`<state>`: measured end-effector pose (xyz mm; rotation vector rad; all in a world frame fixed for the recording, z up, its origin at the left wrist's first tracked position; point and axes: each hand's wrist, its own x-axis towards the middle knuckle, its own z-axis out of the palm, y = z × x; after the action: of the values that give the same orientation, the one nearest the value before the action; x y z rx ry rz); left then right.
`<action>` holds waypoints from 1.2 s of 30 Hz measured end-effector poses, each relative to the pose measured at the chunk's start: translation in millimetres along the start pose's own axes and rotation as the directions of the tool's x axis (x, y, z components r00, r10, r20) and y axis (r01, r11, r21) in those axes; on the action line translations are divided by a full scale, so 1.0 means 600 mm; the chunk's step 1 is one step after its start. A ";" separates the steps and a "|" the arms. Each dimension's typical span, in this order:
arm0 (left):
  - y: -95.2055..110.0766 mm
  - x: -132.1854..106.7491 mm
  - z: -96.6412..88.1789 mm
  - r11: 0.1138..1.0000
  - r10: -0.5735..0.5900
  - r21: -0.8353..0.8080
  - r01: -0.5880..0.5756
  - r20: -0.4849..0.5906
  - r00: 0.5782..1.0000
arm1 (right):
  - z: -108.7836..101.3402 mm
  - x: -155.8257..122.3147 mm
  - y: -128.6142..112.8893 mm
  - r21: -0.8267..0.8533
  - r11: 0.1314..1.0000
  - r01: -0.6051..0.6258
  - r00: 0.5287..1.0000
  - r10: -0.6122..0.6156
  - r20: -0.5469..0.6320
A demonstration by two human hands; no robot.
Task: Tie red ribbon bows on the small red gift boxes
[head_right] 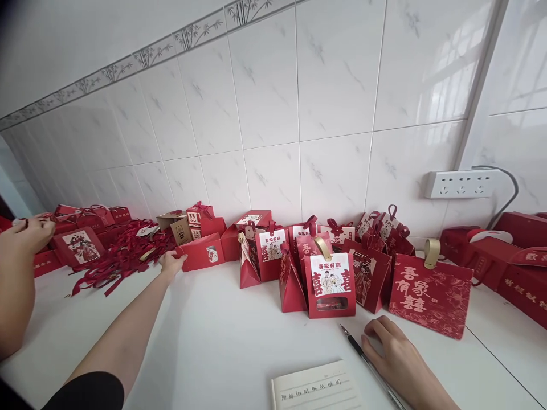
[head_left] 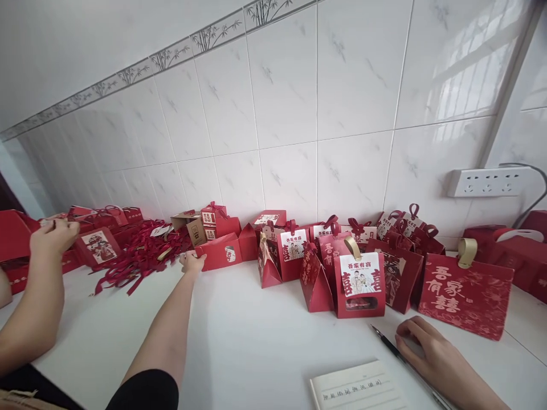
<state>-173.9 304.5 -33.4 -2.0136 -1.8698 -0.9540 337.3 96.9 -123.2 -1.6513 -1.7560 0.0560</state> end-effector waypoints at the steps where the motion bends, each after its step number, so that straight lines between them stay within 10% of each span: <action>1: 0.005 0.002 -0.004 0.996 -0.084 0.012 0.084 0.003 0.996 | -0.002 0.000 -0.002 -0.001 1.000 -0.012 1.000 0.012 0.012; 6: 0.049 0.024 -0.043 0.953 -0.304 0.022 0.303 0.070 0.950 | -0.008 -0.001 -0.012 -0.006 0.998 -0.056 0.997 0.057 0.045; 11: 0.097 0.031 -0.127 0.978 -0.209 0.018 0.209 0.109 0.972 | -0.010 0.001 -0.021 -0.037 0.997 -0.071 0.997 0.071 0.014; 20: 0.180 -0.097 -0.260 0.999 -0.037 0.025 0.031 0.286 0.958 | -0.038 -0.025 -0.060 -0.057 0.994 -0.094 0.990 0.088 -0.111; 28: 0.221 -0.215 -0.286 0.975 -0.092 -0.164 0.151 0.322 0.942 | -0.054 -0.153 -0.244 -0.028 0.967 0.253 0.962 -0.255 -0.097; 36: 0.239 -0.243 -0.281 0.866 -0.153 -0.291 0.406 0.619 0.771 | -0.008 -0.288 -0.369 0.029 0.858 0.514 0.858 -0.514 0.003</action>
<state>-83.6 67.7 44.8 -2.5349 -2.5406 -0.9348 138.2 -98.5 -91.2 -1.1118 -2.1384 -0.1600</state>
